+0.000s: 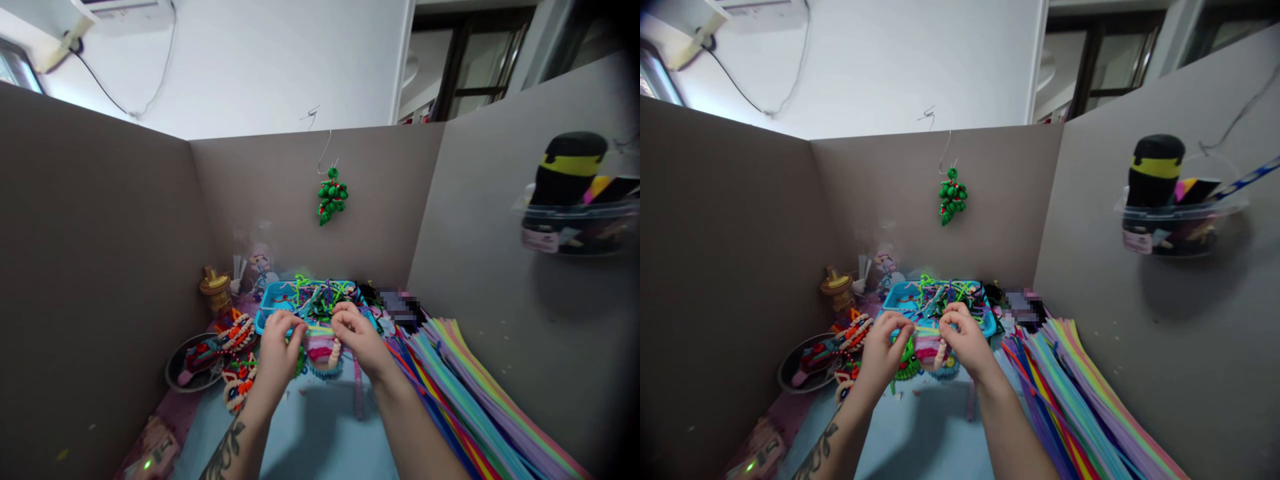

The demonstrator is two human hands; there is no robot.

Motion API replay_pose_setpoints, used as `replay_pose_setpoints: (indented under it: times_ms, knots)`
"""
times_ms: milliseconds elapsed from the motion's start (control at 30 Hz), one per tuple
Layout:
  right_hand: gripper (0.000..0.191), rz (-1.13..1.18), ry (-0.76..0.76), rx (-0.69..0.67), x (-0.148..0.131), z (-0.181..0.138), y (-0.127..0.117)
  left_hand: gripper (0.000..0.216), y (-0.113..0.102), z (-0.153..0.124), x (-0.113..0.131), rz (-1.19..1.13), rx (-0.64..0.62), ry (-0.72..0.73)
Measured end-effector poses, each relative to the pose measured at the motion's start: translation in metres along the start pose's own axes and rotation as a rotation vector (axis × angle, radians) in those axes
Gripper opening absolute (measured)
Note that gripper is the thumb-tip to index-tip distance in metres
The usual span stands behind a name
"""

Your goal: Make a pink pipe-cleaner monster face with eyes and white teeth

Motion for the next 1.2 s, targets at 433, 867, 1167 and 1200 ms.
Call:
replay_pose_setpoints:
  times_ms: [433,867,1167,1200]
  knots:
    - [0.030,0.192,-0.011,0.030,0.004,0.001,-0.006,0.022,0.023,0.001,-0.017,-0.463,-0.185,-0.217]
    - [0.030,0.088,-0.059,0.082,0.000,0.000,-0.011,0.020,0.028,-0.001,-0.004,-0.746,-0.248,-0.145]
    - [0.028,0.094,-0.114,-0.090,-0.005,-0.002,0.001,0.019,0.018,0.000,-0.005,-0.678,-0.241,-0.115]
    - [0.028,0.105,-0.117,-0.113,-0.005,-0.002,0.004,0.019,0.018,0.000,-0.004,-0.668,-0.251,-0.109]
Point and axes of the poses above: each hand's wrist, its own z-axis towards the middle knuckle, its own y-axis out of the palm, x = y × z, the point moved 9 cm from there along z, towards the middle knuckle, and after that the axes turned 5 degrees about -x, right-handed, at the moved point
